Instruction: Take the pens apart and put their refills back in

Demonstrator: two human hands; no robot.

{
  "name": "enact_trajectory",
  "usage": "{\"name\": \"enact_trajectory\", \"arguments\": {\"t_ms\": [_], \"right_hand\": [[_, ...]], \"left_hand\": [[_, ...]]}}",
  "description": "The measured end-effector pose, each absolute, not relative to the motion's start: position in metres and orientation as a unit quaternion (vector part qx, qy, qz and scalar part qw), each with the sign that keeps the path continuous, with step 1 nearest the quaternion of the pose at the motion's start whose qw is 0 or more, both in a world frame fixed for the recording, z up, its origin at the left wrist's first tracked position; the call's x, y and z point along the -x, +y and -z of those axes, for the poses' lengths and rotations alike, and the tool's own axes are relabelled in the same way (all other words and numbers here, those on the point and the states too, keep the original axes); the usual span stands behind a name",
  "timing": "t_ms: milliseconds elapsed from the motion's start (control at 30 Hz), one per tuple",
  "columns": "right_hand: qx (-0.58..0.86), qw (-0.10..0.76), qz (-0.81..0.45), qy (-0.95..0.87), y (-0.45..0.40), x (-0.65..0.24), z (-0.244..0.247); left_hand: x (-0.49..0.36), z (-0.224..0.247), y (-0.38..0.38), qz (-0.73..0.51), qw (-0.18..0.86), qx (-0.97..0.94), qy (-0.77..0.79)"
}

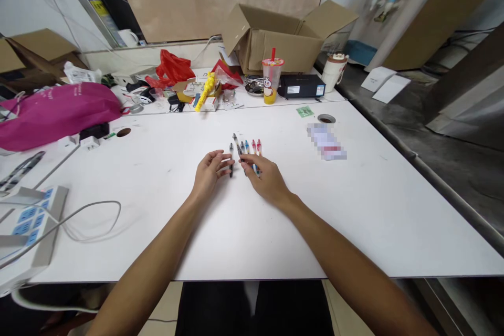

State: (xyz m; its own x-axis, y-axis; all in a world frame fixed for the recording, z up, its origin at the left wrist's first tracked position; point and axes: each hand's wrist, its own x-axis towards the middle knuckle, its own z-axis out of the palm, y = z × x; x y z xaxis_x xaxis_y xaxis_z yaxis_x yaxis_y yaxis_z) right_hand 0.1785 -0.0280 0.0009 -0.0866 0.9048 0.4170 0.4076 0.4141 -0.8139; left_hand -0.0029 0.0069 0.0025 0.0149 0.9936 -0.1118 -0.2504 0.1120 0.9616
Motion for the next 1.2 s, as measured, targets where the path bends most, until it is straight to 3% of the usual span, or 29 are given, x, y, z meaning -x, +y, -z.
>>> {"name": "enact_trajectory", "arguments": {"t_ms": [233,400,600,833,1200], "right_hand": [[0.404,0.492,-0.45,-0.627,-0.031,-0.175,0.003],[0.41,0.333,-0.634,-0.565,-0.029,-0.175,-0.004],[0.467,0.327,-0.423,-0.704,-0.037,-0.182,-0.01],[0.47,0.433,-0.41,-0.651,-0.031,-0.18,0.0],[0.481,0.485,-0.346,-0.643,-0.026,-0.181,0.006]], "left_hand": [[0.004,-0.009,0.006,-0.539,0.654,-0.333,0.414],[0.0,-0.014,-0.001,-0.525,0.663,-0.382,0.372],[-0.003,-0.013,-0.003,-0.531,0.648,-0.378,0.393],[-0.004,-0.009,-0.001,-0.522,0.632,-0.373,0.434],[-0.004,-0.008,-0.001,-0.522,0.624,-0.369,0.45]]}}
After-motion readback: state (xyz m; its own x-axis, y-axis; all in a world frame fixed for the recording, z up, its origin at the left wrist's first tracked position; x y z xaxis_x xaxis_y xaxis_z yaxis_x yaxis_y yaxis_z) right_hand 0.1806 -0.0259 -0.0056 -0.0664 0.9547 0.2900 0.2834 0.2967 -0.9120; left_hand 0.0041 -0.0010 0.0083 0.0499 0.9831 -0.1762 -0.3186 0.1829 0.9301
